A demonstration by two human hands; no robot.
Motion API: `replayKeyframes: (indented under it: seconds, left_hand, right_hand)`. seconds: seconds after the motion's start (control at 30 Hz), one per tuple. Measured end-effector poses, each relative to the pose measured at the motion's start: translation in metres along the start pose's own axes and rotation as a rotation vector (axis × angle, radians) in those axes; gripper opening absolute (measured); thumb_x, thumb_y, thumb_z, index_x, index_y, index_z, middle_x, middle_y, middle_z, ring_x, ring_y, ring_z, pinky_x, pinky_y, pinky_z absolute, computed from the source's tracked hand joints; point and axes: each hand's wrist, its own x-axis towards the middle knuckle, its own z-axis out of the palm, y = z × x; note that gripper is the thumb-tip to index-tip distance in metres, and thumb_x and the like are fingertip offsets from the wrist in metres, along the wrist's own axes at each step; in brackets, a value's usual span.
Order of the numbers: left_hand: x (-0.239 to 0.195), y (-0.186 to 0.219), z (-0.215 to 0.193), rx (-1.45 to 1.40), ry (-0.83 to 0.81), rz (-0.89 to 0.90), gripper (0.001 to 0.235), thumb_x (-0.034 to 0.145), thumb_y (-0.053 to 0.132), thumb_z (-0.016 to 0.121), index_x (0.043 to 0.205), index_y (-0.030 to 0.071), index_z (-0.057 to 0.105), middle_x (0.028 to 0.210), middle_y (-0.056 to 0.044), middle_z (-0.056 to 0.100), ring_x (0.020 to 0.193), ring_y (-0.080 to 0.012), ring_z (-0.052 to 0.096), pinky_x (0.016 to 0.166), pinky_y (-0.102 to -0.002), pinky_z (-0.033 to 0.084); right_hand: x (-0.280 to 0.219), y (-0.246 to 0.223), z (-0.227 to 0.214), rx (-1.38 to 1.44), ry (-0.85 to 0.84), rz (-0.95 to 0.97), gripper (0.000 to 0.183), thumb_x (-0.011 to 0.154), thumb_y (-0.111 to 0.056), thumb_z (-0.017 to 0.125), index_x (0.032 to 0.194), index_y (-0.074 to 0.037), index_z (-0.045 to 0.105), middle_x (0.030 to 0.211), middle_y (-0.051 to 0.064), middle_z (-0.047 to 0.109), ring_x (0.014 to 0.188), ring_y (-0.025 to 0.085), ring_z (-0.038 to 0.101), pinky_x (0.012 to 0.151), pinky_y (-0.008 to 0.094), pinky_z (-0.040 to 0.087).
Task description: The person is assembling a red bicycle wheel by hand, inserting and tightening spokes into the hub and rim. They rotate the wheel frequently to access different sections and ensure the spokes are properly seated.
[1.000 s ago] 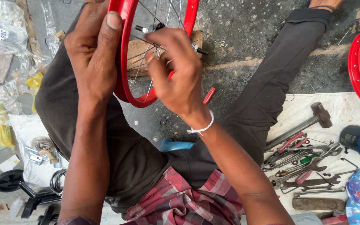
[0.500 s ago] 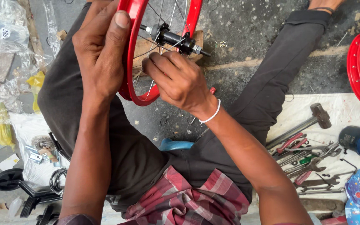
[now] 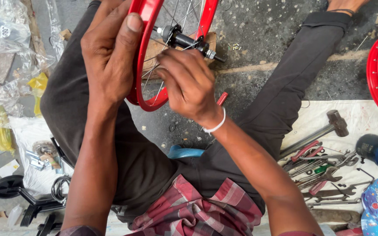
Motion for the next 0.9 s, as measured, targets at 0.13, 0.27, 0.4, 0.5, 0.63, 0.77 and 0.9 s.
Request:
replayKeyframes:
  seconds: [0.13, 0.27, 0.4, 0.5, 0.63, 0.77, 0.9]
  left_hand:
    - [0.001, 0.003, -0.004, 0.044, -0.002, -0.024, 0.037, 0.119, 0.029, 0.054, 0.138, -0.001, 0.064, 0.121, -0.005, 0.061, 0.106, -0.0099, 0.059, 0.095, -0.024, 0.046]
    - [-0.003, -0.001, -0.001, 0.028, -0.022, -0.053, 0.037, 0.122, 0.03, 0.055, 0.137, -0.002, 0.064, 0.118, -0.004, 0.061, 0.102, -0.0093, 0.057, 0.091, -0.024, 0.045]
    - [-0.006, -0.005, 0.002, 0.023, -0.032, -0.057, 0.036, 0.123, 0.03, 0.056, 0.139, -0.001, 0.066, 0.104, -0.001, 0.057, 0.088, -0.0072, 0.05, 0.079, -0.022, 0.041]
    - [-0.01, -0.005, 0.001, 0.005, -0.036, -0.033, 0.036, 0.122, 0.031, 0.056, 0.137, -0.001, 0.064, 0.103, 0.0, 0.057, 0.091, -0.0057, 0.051, 0.082, -0.022, 0.042]
    - [-0.003, -0.003, 0.003, -0.043, -0.043, 0.008, 0.036, 0.122, 0.031, 0.052, 0.128, -0.003, 0.063, 0.107, -0.001, 0.062, 0.094, -0.0045, 0.054, 0.086, -0.022, 0.045]
    - [-0.003, -0.003, -0.001, -0.101, -0.014, -0.058, 0.04, 0.122, 0.032, 0.055, 0.113, -0.006, 0.066, 0.091, -0.003, 0.062, 0.08, -0.0067, 0.057, 0.073, -0.024, 0.046]
    - [-0.013, -0.009, 0.002, -0.241, -0.02, -0.091, 0.04, 0.121, 0.034, 0.052, 0.112, -0.003, 0.065, 0.088, -0.002, 0.065, 0.07, -0.0068, 0.064, 0.062, -0.023, 0.051]
  right_hand:
    - [0.013, -0.001, -0.007, -0.134, 0.034, 0.062, 0.022, 0.094, 0.006, 0.06, 0.116, 0.01, 0.061, 0.107, 0.022, 0.068, 0.1, 0.038, 0.066, 0.091, 0.046, 0.052]
    - [0.012, 0.02, -0.006, -0.108, -0.1, 0.037, 0.022, 0.089, 0.01, 0.06, 0.109, 0.003, 0.067, 0.095, 0.015, 0.07, 0.094, 0.034, 0.066, 0.088, 0.045, 0.051]
    - [0.003, 0.033, 0.012, -0.056, 0.041, 0.004, 0.033, 0.083, 0.015, 0.047, 0.107, 0.003, 0.066, 0.092, 0.015, 0.068, 0.086, 0.031, 0.067, 0.084, 0.044, 0.053]
    - [-0.003, 0.026, 0.017, -0.068, 0.03, 0.016, 0.029, 0.083, 0.013, 0.053, 0.108, 0.003, 0.064, 0.091, 0.015, 0.069, 0.085, 0.034, 0.065, 0.082, 0.045, 0.05]
    - [0.011, 0.016, 0.003, -0.043, 0.012, 0.076, 0.021, 0.095, 0.006, 0.057, 0.113, 0.0, 0.065, 0.093, 0.014, 0.068, 0.088, 0.03, 0.068, 0.08, 0.04, 0.052]
    - [-0.006, 0.023, -0.027, 0.029, 0.126, 0.275, 0.02, 0.101, -0.01, 0.06, 0.115, 0.004, 0.063, 0.1, 0.014, 0.066, 0.076, 0.018, 0.06, 0.063, 0.028, 0.046]
    - [-0.09, 0.052, -0.014, 0.295, 0.437, 0.785, 0.031, 0.117, -0.024, 0.061, 0.094, -0.002, 0.062, 0.077, 0.007, 0.058, 0.067, 0.012, 0.052, 0.063, 0.025, 0.043]
